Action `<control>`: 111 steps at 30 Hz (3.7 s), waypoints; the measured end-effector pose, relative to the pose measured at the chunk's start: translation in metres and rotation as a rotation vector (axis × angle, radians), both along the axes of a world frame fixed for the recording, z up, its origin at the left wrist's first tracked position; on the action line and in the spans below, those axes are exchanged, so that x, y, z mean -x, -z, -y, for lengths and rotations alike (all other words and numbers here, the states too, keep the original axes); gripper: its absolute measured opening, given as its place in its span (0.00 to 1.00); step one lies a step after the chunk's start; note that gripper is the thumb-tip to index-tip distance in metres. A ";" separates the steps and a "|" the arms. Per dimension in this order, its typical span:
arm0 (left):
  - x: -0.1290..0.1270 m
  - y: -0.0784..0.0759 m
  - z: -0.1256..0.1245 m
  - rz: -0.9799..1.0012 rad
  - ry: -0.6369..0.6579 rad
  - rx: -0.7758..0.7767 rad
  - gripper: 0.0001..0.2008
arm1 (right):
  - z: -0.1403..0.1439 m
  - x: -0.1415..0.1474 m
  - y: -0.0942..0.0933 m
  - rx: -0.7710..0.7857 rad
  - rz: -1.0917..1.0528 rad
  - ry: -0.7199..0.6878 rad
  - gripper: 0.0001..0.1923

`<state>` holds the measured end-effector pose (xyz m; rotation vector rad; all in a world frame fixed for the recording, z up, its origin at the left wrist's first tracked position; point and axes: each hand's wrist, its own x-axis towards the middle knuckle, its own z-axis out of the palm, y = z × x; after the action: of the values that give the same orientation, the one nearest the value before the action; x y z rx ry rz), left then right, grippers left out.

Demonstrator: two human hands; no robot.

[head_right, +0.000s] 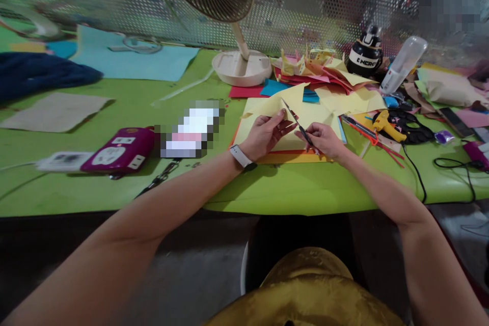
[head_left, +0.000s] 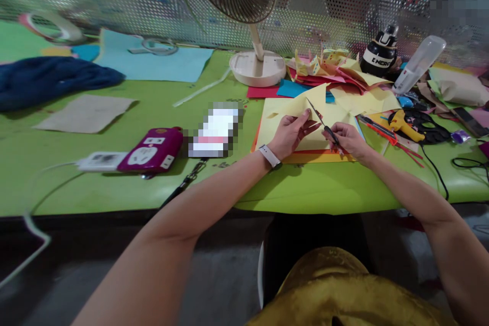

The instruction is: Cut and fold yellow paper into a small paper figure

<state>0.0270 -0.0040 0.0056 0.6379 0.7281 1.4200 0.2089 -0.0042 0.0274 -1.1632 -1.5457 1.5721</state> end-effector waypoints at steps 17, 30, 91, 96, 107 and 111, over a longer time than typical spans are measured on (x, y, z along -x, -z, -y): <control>0.002 0.004 -0.003 -0.033 0.020 -0.005 0.17 | -0.001 0.000 -0.002 -0.018 0.035 0.011 0.30; 0.010 0.010 -0.015 -0.070 -0.124 -0.010 0.08 | -0.006 -0.005 -0.008 -0.019 0.087 -0.023 0.27; 0.012 -0.010 0.005 -0.534 -0.031 -0.283 0.04 | -0.081 -0.057 -0.015 -0.024 0.195 0.473 0.17; 0.012 -0.008 0.003 -0.548 -0.027 -0.281 0.04 | -0.076 -0.057 -0.024 -0.230 0.255 0.445 0.19; 0.016 0.010 -0.008 -0.670 0.008 -0.472 0.10 | -0.090 -0.069 -0.040 -0.342 0.503 0.421 0.16; 0.015 0.018 -0.015 -0.717 -0.001 -0.535 0.11 | -0.109 -0.073 -0.039 -0.374 0.762 0.406 0.13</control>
<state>0.0120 0.0108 -0.0122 1.6133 0.8929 1.3885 0.2823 0.1043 0.0659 -1.8138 -1.7885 0.5466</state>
